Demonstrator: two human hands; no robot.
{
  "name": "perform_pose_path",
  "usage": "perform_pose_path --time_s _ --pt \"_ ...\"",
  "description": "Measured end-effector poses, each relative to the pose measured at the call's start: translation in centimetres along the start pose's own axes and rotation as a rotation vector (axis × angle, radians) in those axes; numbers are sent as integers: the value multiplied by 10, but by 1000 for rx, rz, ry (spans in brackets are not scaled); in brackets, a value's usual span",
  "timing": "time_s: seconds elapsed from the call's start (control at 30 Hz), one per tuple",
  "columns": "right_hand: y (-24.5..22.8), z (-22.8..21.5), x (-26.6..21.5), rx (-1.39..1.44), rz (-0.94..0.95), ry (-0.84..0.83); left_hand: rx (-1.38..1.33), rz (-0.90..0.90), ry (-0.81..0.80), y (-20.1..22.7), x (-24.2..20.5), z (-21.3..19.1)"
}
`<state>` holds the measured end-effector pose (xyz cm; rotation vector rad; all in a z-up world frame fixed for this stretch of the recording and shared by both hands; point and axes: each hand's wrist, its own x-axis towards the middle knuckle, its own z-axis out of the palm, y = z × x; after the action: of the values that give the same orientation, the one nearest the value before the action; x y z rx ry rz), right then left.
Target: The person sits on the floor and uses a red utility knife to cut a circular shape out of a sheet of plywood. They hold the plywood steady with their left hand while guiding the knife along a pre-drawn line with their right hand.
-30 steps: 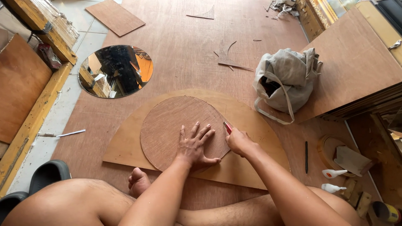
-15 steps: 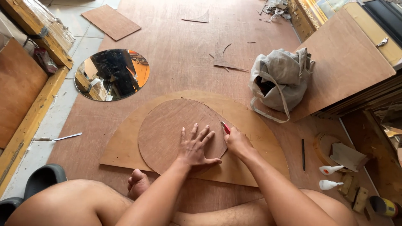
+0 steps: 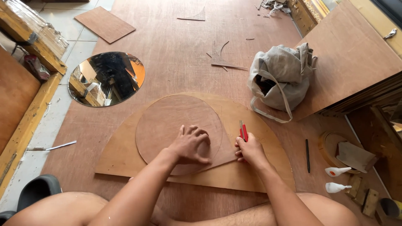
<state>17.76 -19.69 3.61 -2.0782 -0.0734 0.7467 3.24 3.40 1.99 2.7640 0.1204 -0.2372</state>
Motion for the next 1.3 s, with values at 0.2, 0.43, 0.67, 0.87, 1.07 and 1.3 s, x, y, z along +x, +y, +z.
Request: perform_pose_path --time_s 0.2,0.43,0.67,0.87,1.07,1.3 --pt "-40 14 2 -28 -71 -5 -9 -232 93 19 -4 4" --pt "-38 14 18 -339 -154 -38 150 -25 95 1 -2 13" --pt "-43 14 26 -498 -169 -53 163 61 39 14 -3 -5" --pt "-45 15 28 -768 -279 -61 189 41 -7 16 -3 1" --pt "-45 18 18 -917 -297 -100 179 -3 -9 24 -9 4" --pt "-48 26 15 -840 -136 -98 188 -34 1 24 -11 4"
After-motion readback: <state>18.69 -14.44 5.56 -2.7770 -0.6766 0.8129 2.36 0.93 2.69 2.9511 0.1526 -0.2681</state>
